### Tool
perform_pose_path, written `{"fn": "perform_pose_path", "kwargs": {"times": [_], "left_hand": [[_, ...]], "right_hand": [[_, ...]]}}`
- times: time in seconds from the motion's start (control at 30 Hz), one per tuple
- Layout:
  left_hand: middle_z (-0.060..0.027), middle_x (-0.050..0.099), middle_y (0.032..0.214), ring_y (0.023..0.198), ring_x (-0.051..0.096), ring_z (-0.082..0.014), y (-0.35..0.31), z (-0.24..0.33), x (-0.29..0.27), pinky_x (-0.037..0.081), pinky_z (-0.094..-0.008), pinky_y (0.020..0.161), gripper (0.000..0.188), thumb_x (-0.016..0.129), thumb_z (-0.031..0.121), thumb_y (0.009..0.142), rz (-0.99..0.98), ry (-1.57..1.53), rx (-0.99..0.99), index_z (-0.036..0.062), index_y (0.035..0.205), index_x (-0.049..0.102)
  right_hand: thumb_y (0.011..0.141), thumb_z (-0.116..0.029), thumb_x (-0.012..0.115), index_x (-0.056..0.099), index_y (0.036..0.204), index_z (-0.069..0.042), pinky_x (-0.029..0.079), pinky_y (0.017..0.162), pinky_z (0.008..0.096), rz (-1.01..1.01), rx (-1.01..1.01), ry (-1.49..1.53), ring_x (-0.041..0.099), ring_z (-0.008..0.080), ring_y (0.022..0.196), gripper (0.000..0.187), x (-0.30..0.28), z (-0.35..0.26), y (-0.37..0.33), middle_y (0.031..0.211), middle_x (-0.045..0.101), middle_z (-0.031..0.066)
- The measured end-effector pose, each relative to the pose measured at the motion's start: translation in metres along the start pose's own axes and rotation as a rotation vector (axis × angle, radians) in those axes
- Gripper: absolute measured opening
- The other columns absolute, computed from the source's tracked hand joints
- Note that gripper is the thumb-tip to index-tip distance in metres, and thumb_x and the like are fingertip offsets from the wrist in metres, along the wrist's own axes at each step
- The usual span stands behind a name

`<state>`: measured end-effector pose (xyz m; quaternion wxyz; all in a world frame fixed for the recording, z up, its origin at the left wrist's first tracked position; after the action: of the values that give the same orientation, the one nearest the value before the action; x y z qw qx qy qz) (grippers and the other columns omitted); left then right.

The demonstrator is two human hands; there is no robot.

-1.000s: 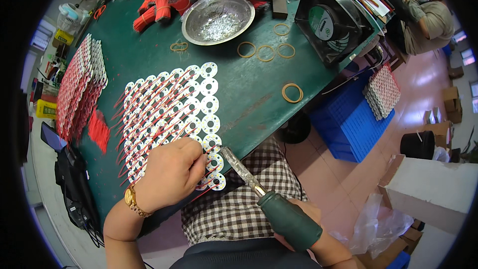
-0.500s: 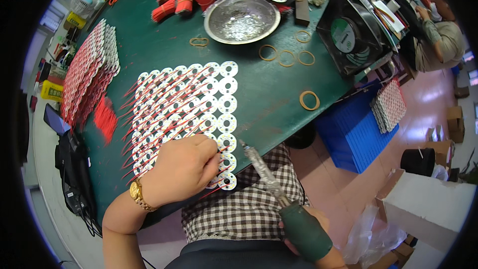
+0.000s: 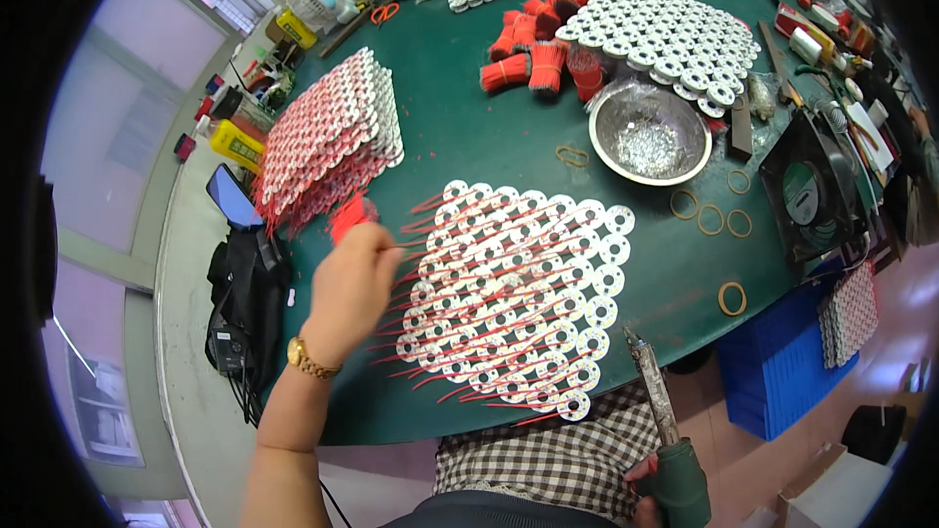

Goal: The person solders wires onto an array of LED circuit boards using a soldering iron, stacks the completed board onto a pile, and lays down a new board on the table.

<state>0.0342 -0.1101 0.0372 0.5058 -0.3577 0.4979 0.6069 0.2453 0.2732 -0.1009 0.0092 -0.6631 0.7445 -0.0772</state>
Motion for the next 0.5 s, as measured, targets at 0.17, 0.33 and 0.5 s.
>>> {"fn": "perform_pose_path", "kwargs": {"times": [0.17,0.33,0.5], "left_hand": [[-0.0101,0.062,0.086,0.081,0.06,-0.0314,-0.009,-0.046,-0.004,0.046,-0.0418,0.071,0.014,0.071,0.016,0.082,-0.092,0.211,-0.079,0.0063,0.087,0.062],[-0.0105,0.06,0.091,0.088,0.055,-0.0297,-0.005,-0.052,0.004,0.039,-0.0444,0.074,0.013,0.07,0.017,0.083,-0.177,0.181,-0.095,0.0083,0.087,0.062],[-0.0116,0.058,0.092,0.091,0.053,-0.0311,-0.018,-0.043,0.017,0.037,-0.0475,0.08,0.011,0.064,0.013,0.086,-0.15,0.301,-0.067,0.0061,0.091,0.058]], "right_hand": [[0.08,-0.062,0.07,0.044,0.125,-0.002,0.048,0.064,0.0288,-0.039,-0.028,0.144,0.056,0.0167,0.076,0.08,0.006,0.004,0.006,0.088,0.054,0.0081],[0.084,-0.055,0.07,0.042,0.13,0.001,0.05,0.066,0.0307,0.048,-0.229,-0.012,0.056,0.0173,0.077,0.077,0.034,-0.023,0.01,0.088,0.054,0.0082],[0.086,-0.054,0.068,0.043,0.131,0.001,0.05,0.071,0.0314,-0.118,-0.069,0.076,0.056,0.0173,0.08,0.075,0.002,0.013,0.001,0.091,0.054,0.0091]]}}
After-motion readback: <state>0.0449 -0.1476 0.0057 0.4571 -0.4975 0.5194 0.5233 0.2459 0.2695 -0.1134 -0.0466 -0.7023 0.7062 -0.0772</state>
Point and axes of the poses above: each hand's wrist, its own y-axis towards the middle knuckle, its own x-axis out of the palm, z = x × y, the point moved 3 cm from there along y, towards the middle knuckle
